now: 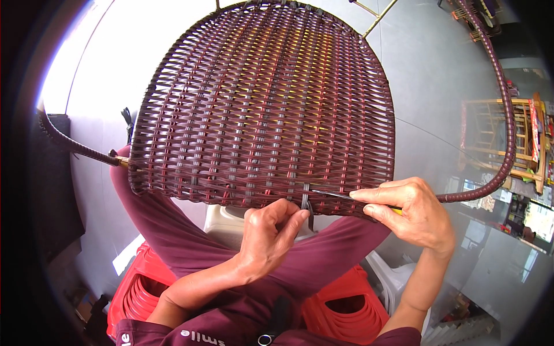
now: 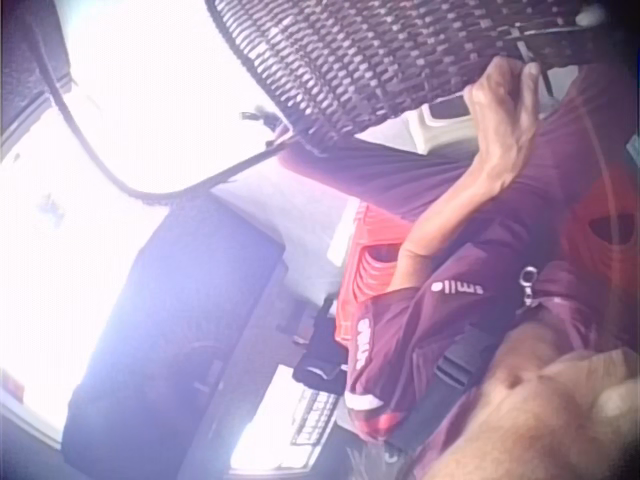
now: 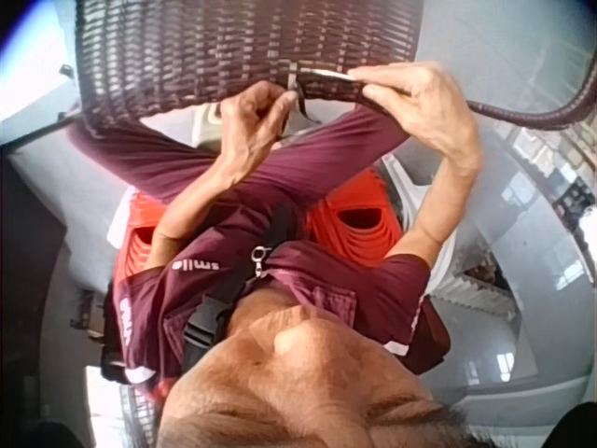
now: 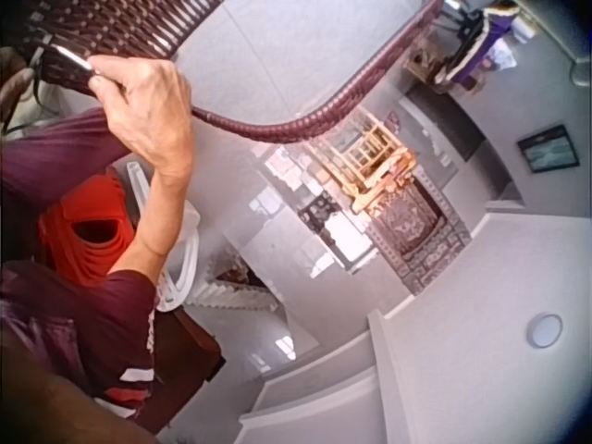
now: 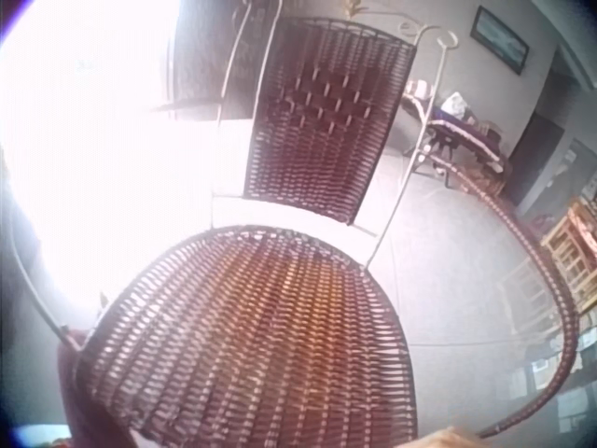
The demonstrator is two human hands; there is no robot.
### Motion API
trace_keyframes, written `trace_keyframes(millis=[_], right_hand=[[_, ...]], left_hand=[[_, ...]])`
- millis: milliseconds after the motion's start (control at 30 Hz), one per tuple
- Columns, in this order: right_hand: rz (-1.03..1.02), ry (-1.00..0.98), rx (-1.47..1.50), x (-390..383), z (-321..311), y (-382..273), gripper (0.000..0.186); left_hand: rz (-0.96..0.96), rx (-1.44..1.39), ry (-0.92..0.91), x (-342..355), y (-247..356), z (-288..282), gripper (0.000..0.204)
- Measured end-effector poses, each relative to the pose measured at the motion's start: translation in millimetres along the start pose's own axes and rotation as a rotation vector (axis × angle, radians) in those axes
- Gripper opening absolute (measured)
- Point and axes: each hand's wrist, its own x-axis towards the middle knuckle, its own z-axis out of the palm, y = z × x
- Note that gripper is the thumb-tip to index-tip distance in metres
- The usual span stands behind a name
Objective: The person repairs the wicker of a chair by hand and using a tool. They thread a replacement wicker strip through the existing weave and use a screwdriver to tighten and secure the components.
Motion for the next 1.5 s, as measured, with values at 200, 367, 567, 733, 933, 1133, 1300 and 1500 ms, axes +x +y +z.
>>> trace_keyframes(millis=[200, 367, 567, 733, 933, 1133, 1300, 1500], right_hand=[[-0.016, 0.106, -0.015, -9.2, 7.9, 1.7, 0.019], [0.021, 0.183, 0.016, -11.0, 14.1, 1.4, 0.018], [-0.047, 0.211, 0.002, -11.3, 16.4, 5.4, 0.019], [-0.004, 0.185, 0.066, -10.6, 19.9, 8.6, 0.020], [-0.052, 0.257, 0.089, -18.5, 30.1, 13.0, 0.021], [-0.051, 0.302, 0.105, -23.1, 39.0, 13.8, 0.024], [-0.032, 0.315, 0.053, -24.8, 43.5, 13.9, 0.025], [-0.012, 0.396, 0.128, -31.6, 55.6, 12.3, 0.025]], left_hand=[[0.004, 0.102, -0.004, -2.0, 3.4, -6.0, 0.018], [0.398, 0.325, 0.192, 1.4, 7.2, -11.4, 0.014], [0.631, 0.592, 0.220, 11.2, 10.1, -10.3, 0.027], [0.602, 0.553, 0.232, 10.9, 7.5, -10.5, 0.026], [0.516, 0.504, 0.214, 7.3, 12.5, -14.1, 0.024], [0.523, 0.649, 0.138, 8.6, 17.8, -18.0, 0.017], [0.421, 0.614, 0.075, 5.9, 23.8, -20.4, 0.012], [0.326, 0.633, 0.063, 7.4, 24.1, -15.4, 0.009]])
